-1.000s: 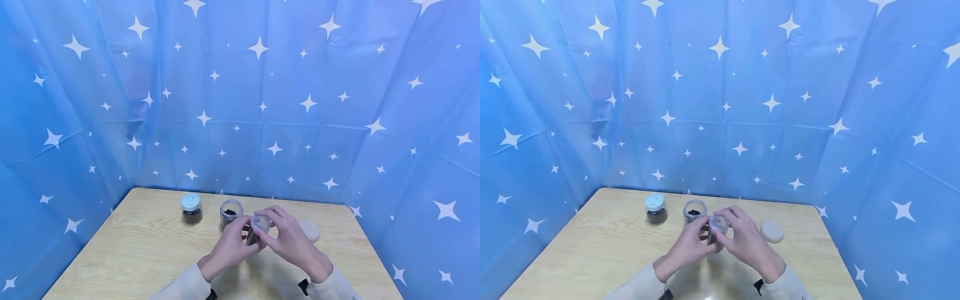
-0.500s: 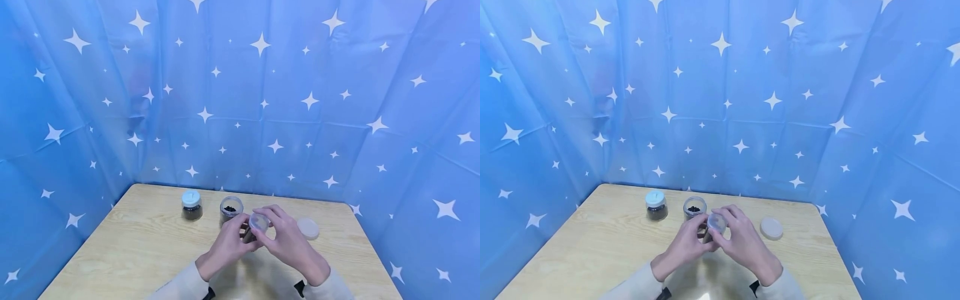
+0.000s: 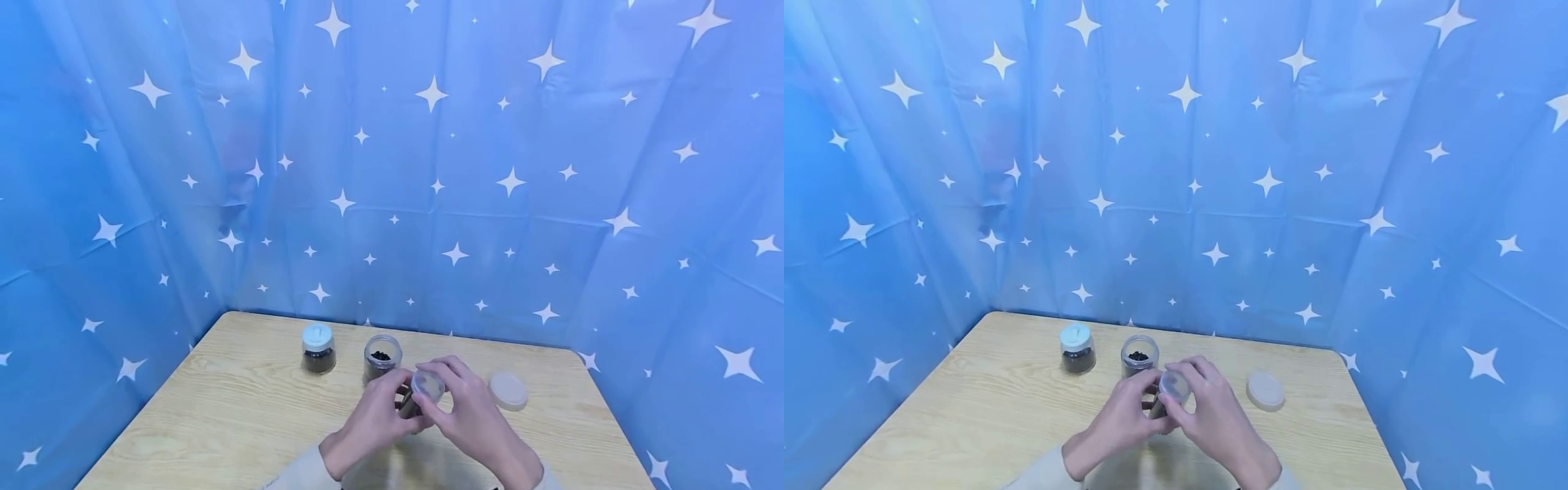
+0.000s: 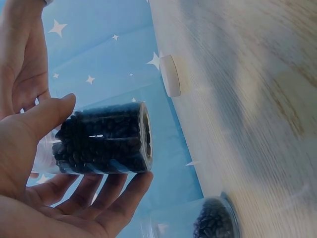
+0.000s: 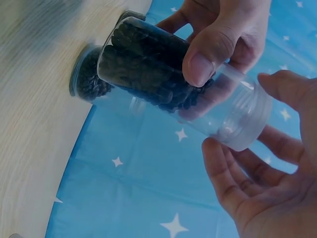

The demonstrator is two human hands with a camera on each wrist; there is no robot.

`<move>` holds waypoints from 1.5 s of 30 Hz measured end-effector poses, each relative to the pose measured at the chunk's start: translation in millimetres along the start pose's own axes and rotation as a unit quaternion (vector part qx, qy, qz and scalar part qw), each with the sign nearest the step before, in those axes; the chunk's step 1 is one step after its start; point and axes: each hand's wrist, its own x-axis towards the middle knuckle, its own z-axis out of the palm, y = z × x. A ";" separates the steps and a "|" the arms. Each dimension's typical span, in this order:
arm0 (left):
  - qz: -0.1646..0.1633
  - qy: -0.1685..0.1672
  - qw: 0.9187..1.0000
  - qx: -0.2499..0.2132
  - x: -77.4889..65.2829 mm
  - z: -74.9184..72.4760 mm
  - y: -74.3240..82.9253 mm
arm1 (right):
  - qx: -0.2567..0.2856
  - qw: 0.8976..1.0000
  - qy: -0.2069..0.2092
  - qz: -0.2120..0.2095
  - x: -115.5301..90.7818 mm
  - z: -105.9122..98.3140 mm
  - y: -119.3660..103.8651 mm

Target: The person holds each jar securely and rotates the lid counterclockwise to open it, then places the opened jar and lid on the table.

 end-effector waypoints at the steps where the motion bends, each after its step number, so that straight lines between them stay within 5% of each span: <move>1: -0.001 -0.001 1.000 -0.001 -0.5 0.7 0.0 | 0.002 1.000 -0.001 0.000 -1.0 0.0 0.2; 45: -0.044 -0.032 0.994 -0.093 -0.2 0.5 -0.8 | 0.037 0.997 -0.010 -0.065 3.6 0.4 5.3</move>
